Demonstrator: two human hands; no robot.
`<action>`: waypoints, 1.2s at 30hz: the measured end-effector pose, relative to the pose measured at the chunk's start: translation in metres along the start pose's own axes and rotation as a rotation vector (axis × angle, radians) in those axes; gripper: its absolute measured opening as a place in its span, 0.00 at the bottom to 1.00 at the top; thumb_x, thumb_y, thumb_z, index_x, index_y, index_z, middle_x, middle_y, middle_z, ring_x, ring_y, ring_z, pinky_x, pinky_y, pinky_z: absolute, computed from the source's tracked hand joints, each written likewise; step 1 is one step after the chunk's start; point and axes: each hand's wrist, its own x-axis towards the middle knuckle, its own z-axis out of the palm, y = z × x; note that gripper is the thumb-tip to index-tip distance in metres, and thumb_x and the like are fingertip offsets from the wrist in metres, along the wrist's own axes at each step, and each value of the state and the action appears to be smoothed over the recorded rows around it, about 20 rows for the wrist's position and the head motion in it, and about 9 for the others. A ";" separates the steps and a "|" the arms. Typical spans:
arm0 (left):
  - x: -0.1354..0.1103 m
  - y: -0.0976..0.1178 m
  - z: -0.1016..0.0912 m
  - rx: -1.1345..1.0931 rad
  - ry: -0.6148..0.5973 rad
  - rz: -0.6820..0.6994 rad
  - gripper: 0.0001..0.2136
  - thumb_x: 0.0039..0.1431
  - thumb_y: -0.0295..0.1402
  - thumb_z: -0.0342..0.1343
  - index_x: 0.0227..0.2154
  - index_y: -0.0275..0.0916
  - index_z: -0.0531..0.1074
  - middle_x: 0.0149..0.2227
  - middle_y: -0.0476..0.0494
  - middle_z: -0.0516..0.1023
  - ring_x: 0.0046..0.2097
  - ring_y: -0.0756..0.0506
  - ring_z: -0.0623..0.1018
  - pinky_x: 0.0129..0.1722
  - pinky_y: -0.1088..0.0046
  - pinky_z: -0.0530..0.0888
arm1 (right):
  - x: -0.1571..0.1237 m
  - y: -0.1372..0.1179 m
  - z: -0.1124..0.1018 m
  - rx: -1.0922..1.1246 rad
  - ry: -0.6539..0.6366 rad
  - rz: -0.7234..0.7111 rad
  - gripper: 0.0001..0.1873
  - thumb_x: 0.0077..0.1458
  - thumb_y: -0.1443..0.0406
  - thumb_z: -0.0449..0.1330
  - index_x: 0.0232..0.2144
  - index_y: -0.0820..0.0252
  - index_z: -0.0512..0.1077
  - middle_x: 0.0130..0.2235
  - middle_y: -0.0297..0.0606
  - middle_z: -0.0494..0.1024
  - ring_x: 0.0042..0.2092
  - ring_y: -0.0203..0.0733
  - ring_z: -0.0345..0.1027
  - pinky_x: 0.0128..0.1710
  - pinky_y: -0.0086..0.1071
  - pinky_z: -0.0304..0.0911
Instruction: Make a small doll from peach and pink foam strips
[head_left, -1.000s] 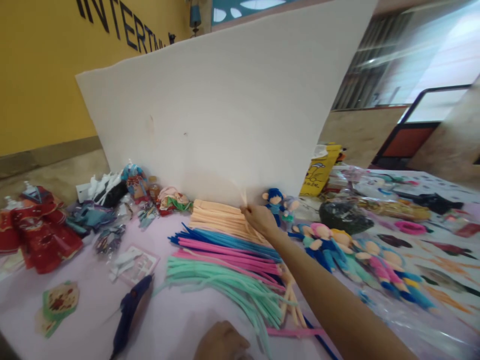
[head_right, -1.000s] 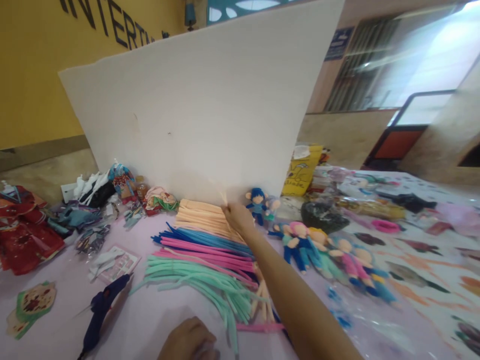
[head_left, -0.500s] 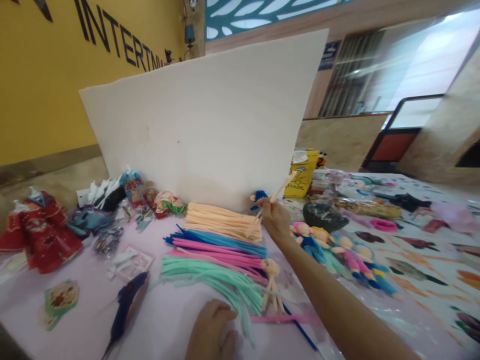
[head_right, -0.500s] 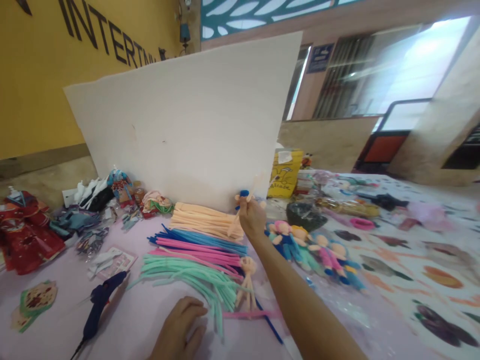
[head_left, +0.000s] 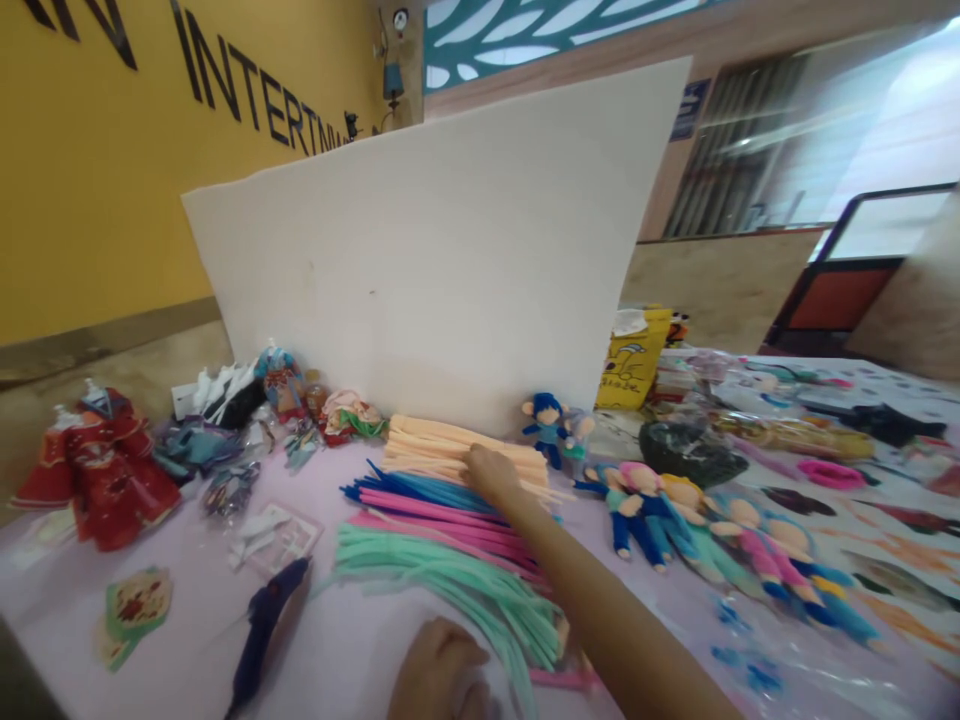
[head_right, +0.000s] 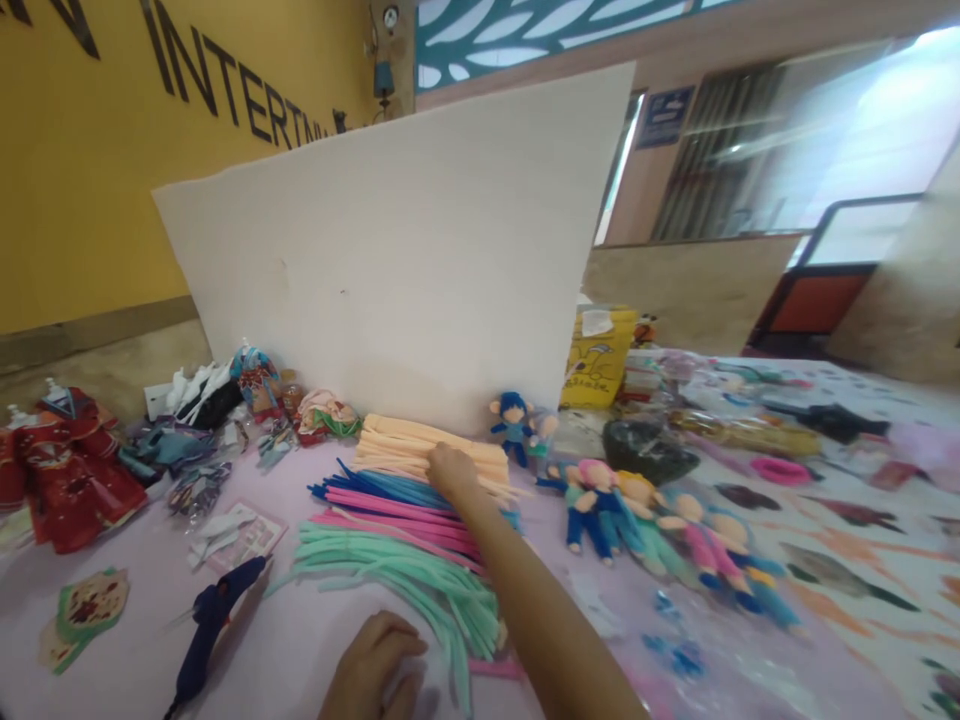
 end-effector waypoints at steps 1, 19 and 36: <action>0.001 0.000 0.000 0.001 0.006 -0.003 0.18 0.43 0.16 0.48 0.37 0.37 0.73 0.37 0.39 0.74 0.43 0.42 0.73 0.45 0.65 0.71 | 0.001 -0.002 0.002 -0.012 -0.014 0.004 0.16 0.61 0.62 0.57 0.49 0.62 0.68 0.49 0.43 0.72 0.46 0.44 0.70 0.44 0.43 0.68; 0.004 0.018 -0.018 -0.011 0.011 -0.053 0.15 0.48 0.18 0.48 0.35 0.37 0.74 0.39 0.38 0.75 0.43 0.42 0.74 0.46 0.63 0.71 | -0.006 -0.010 -0.043 0.167 0.032 0.092 0.15 0.62 0.61 0.56 0.49 0.61 0.68 0.50 0.42 0.71 0.47 0.44 0.69 0.45 0.43 0.68; 0.006 0.055 -0.045 -0.737 0.135 -0.364 0.21 0.51 0.51 0.56 0.33 0.35 0.78 0.33 0.37 0.80 0.37 0.41 0.78 0.39 0.64 0.72 | -0.195 -0.034 -0.052 1.269 -0.474 0.051 0.15 0.59 0.64 0.49 0.22 0.62 0.66 0.11 0.23 0.58 0.13 0.27 0.47 0.13 0.23 0.47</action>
